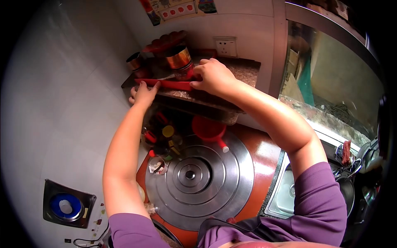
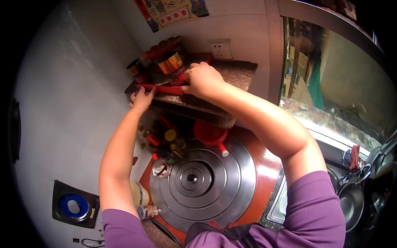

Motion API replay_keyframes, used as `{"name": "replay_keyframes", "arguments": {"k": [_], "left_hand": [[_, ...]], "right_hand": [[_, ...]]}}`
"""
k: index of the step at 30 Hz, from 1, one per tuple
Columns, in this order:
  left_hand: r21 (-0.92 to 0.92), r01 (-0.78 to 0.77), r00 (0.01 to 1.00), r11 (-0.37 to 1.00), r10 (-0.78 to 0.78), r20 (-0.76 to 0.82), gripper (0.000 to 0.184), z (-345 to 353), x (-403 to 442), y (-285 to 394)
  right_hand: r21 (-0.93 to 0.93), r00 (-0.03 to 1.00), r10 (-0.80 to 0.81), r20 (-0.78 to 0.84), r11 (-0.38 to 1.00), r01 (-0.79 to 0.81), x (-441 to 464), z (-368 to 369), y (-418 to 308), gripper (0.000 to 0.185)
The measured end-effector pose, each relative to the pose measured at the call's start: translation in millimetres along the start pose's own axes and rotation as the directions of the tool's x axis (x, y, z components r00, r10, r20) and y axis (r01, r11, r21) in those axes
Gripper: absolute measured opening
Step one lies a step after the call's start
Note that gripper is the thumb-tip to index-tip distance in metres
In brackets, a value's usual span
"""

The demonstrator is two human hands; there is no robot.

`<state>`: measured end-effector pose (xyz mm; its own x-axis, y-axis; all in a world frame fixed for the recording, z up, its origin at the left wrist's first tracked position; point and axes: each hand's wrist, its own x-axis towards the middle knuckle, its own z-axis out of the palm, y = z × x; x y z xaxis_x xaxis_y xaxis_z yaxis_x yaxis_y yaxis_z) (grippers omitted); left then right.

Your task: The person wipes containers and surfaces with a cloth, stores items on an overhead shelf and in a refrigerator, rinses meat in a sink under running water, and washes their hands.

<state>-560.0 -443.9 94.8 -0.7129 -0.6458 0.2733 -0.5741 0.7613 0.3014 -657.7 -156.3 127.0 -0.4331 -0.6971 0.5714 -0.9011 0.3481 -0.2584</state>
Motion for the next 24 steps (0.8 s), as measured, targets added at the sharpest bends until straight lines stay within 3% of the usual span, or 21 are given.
{"name": "replay_keyframes", "arguments": {"k": [2,7,10,12,14,16,18,20,21,22,23,24], "left_hand": [[0.009,-0.001,1.0,1.0,0.001,0.011,0.101,-1,-3,3],[0.071,-0.105,0.994,0.992,0.102,0.045,0.097,-6,-17,10],[0.05,-0.154,0.986,0.987,0.15,0.072,0.09,-15,-24,6],[0.065,-0.138,0.986,0.988,0.131,0.1,0.079,-23,-29,-5],[0.115,-0.265,0.955,0.957,0.277,-0.104,0.068,-26,-41,-28],[0.097,-0.212,0.965,0.972,0.224,-0.136,0.064,-27,-80,-41],[-0.229,-0.164,0.918,0.96,0.063,-0.392,0.066,-12,-149,-65],[-0.445,-0.192,0.928,0.875,0.014,-0.373,0.068,-10,-224,-71],[-0.55,-0.178,0.931,0.816,-0.041,-0.362,0.069,-10,-268,-66],[-0.552,-0.137,0.938,0.823,-0.072,-0.34,0.071,-6,-312,-70],[-0.604,-0.119,0.934,0.788,-0.118,-0.338,0.073,8,-357,-81],[-0.678,0.061,0.935,0.733,-0.28,-0.218,0.074,13,-406,-82]], "right_hand": [[0.012,0.999,-0.018,-0.037,1.0,0.019,-1,3,2,0.027],[0.027,0.997,0.01,0.077,1.0,-0.012,0,-10,-1,0.031],[0.127,0.999,0.029,0.014,0.991,-0.03,-3,-12,1,0.039],[0.174,0.988,0.03,-0.154,0.985,-0.002,-13,-23,-1,0.038],[0.204,0.914,-0.002,-0.405,0.975,0.092,-32,-37,-6,0.031],[0.119,0.78,-0.104,-0.618,0.967,0.224,-65,-48,-13,0.023],[0.059,0.725,-0.254,-0.641,0.925,0.376,-154,-27,-7,0.025],[0.11,0.823,-0.293,-0.486,0.914,0.391,-234,2,-14,0.03],[0.205,0.917,-0.195,-0.347,0.939,0.277,-276,18,-27,0.027],[0.297,0.986,-0.024,-0.166,0.952,0.073,-322,38,-37,0.023],[0.37,0.99,0.139,0.003,0.92,-0.13,-364,51,-49,0.02],[0.392,0.951,0.289,0.112,0.866,-0.309,-402,61,-63,0.013]]}}
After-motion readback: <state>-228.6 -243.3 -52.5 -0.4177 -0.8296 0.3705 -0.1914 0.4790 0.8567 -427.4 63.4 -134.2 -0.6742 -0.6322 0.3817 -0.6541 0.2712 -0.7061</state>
